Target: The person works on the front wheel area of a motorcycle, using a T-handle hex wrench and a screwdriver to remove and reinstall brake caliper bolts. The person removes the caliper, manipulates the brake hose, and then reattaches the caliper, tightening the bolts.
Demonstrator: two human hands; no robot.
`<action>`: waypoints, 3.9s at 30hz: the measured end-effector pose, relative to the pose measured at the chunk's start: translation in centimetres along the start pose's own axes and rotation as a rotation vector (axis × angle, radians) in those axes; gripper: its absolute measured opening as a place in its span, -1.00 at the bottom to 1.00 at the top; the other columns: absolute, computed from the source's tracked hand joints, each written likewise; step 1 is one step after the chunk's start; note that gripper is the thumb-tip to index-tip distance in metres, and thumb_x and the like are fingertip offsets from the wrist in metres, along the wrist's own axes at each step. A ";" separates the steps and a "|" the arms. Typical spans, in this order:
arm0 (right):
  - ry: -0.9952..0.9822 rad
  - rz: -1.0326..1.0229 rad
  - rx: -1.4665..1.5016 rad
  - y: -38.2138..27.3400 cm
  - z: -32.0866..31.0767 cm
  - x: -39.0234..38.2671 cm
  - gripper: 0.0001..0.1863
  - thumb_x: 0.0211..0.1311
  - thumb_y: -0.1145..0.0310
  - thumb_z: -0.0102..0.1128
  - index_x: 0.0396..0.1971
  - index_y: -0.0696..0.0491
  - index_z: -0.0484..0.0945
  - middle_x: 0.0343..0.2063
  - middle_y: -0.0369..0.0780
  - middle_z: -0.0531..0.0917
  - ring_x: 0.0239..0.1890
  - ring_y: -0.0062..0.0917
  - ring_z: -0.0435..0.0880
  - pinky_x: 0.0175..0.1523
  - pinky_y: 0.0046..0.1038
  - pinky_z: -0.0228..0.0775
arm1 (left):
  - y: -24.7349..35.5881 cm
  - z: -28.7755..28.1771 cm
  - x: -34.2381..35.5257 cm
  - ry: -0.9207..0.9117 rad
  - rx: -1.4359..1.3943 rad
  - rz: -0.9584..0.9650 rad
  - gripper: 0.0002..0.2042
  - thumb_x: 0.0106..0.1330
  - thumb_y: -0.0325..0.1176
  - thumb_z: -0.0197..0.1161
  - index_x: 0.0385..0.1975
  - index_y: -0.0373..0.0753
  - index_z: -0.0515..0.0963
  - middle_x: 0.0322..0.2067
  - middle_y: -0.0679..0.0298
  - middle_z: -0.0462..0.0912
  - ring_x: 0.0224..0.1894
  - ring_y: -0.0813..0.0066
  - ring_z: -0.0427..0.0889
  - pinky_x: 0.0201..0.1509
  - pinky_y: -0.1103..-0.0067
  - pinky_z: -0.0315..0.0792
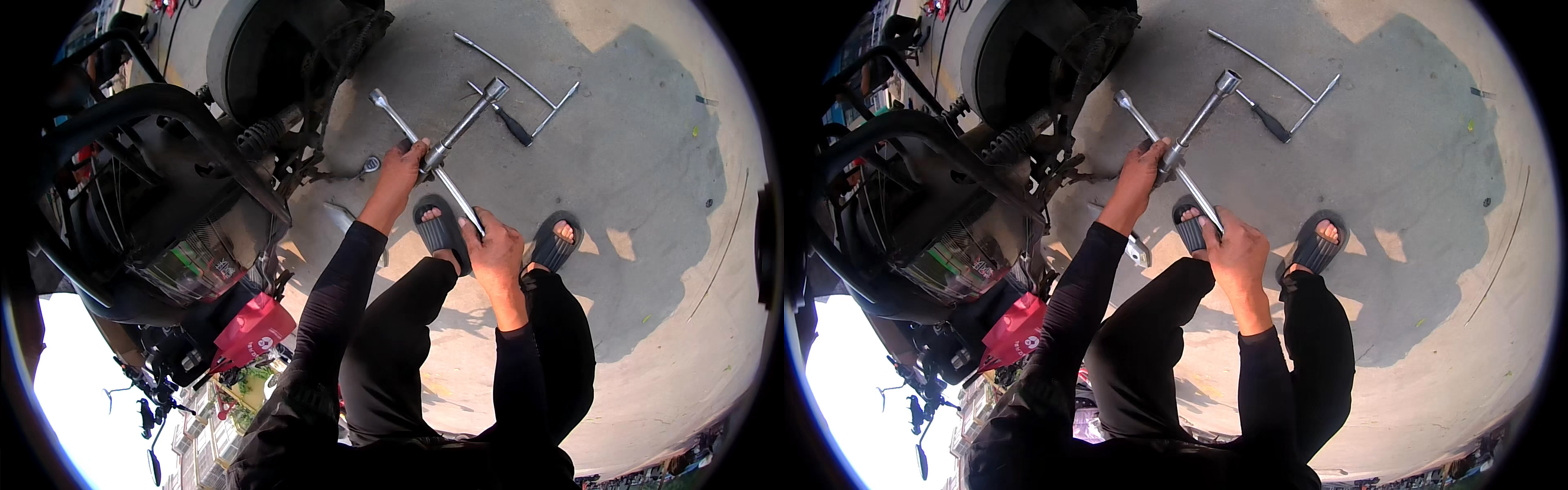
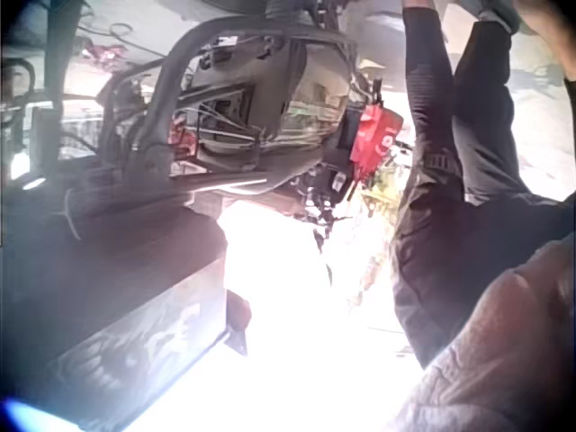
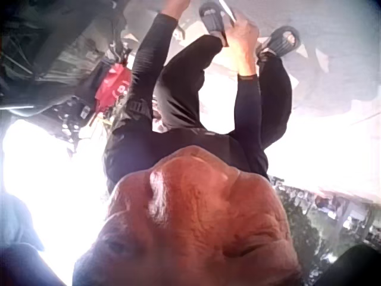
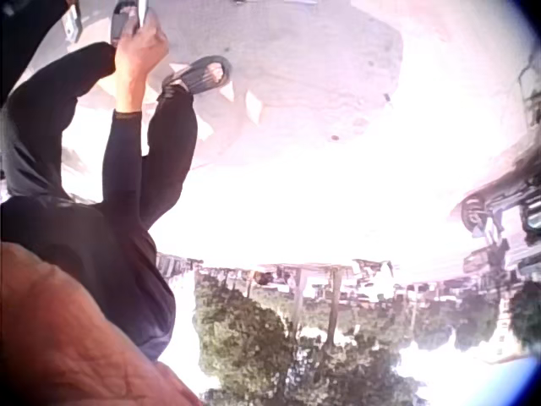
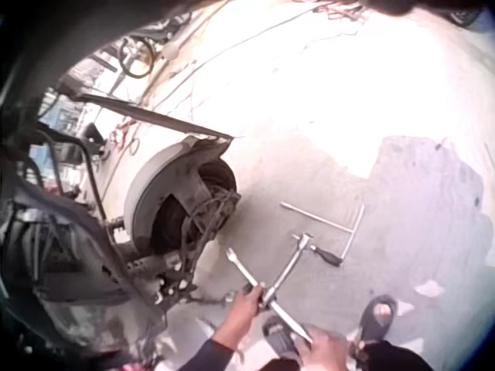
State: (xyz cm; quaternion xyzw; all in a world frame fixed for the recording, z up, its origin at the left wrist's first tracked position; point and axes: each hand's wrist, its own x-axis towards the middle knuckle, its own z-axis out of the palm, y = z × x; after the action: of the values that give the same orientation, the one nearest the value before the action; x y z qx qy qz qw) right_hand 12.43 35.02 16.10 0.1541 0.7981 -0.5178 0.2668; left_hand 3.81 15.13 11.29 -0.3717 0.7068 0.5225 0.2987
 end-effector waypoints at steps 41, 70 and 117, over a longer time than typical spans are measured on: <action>-0.256 0.071 0.612 6.2 6.5 11.5 -0.68 0.26 0.24 0.31 -0.15 0.18 0.66 -0.62 -0.39 0.50 -0.69 -0.76 0.37 -0.65 -0.63 0.08 | -3.4 -9.5 -3.2 0.318 0.739 0.907 -0.70 0.32 -0.34 0.31 -0.02 -0.29 0.52 -0.47 0.11 0.65 -0.45 0.35 0.66 -0.27 0.49 0.53; -0.229 0.060 0.539 6.1 4.7 12.1 -0.59 0.26 0.26 0.30 -0.02 0.25 0.64 -0.64 -0.40 0.45 -0.63 -0.76 0.33 -0.55 -0.59 0.13 | -2.5 -0.7 1.7 0.605 -0.475 1.471 -0.69 0.50 -0.25 0.04 0.06 -0.33 0.29 -0.02 0.06 0.46 -0.02 0.34 0.57 0.00 0.43 0.48; -0.309 0.085 0.616 5.6 4.5 12.9 -0.66 0.27 0.27 0.31 -0.06 0.16 0.62 -0.63 -0.42 0.42 -0.74 -0.79 0.25 -0.69 -0.67 -0.08 | -10.3 -7.2 0.0 0.777 0.386 1.454 -0.55 0.45 0.04 0.01 -0.03 -0.27 0.48 0.04 0.06 0.49 0.19 0.24 0.46 0.24 0.26 0.34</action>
State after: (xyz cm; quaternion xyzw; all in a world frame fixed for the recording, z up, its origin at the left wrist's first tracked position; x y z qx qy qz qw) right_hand 6.08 32.88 2.89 0.1802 0.5471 -0.7402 0.3468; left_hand 12.19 6.40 8.00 0.0799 0.8992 0.2900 -0.3178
